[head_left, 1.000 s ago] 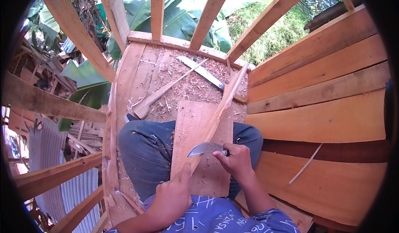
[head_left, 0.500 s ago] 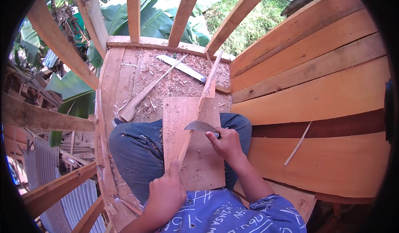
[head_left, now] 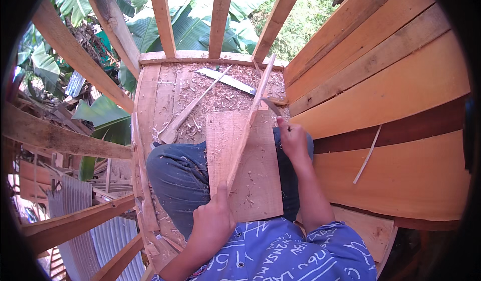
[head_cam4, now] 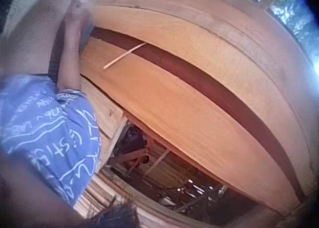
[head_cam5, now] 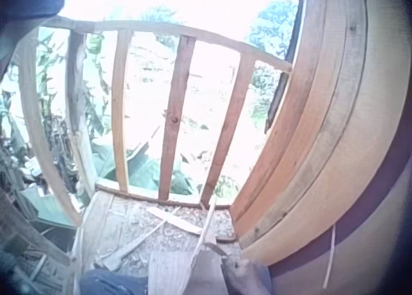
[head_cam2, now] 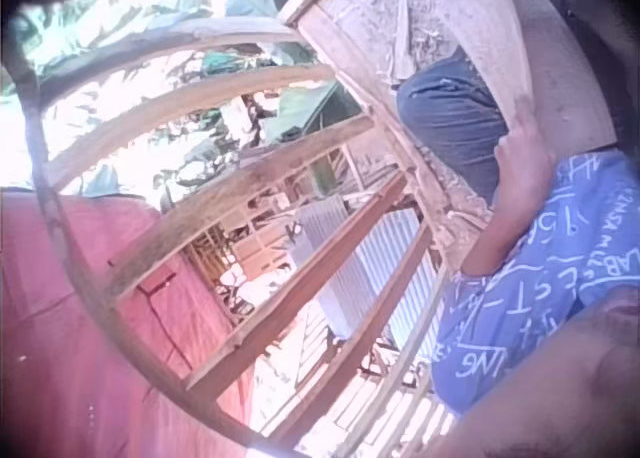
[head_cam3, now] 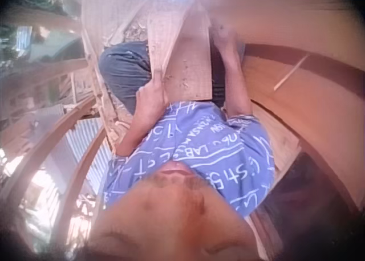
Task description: The person is sitting cross-legged on a wooden platform and carving a rectangular piece of wood using a curved knife. They hold the wood with their left hand and use the knife in their right hand to shave off thin strips of wood, creating a smooth surface.
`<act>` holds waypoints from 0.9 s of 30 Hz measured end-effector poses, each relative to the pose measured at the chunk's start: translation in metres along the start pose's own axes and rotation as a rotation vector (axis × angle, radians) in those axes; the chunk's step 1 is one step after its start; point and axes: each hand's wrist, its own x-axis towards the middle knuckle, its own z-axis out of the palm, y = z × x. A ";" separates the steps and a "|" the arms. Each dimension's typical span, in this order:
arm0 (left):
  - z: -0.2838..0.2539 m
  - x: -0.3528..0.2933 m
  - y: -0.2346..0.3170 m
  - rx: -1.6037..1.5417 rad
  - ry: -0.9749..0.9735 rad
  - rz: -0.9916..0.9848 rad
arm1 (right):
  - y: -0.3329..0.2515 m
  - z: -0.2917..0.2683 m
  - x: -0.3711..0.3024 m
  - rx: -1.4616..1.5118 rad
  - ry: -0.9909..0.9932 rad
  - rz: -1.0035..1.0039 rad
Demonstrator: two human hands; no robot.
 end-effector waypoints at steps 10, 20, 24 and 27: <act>-0.001 0.004 0.003 -0.056 -0.001 -0.050 | -0.030 0.010 -0.066 -0.049 -0.194 -0.451; 0.004 -0.003 0.005 -0.026 -0.051 -0.070 | 0.029 0.000 0.031 0.044 -0.003 0.094; 0.006 0.003 0.007 -0.064 -0.035 -0.003 | -0.017 -0.015 -0.019 0.069 -0.125 -0.146; 0.002 0.008 0.010 0.017 -0.106 -0.085 | -0.038 -0.005 -0.068 0.074 -0.211 -0.369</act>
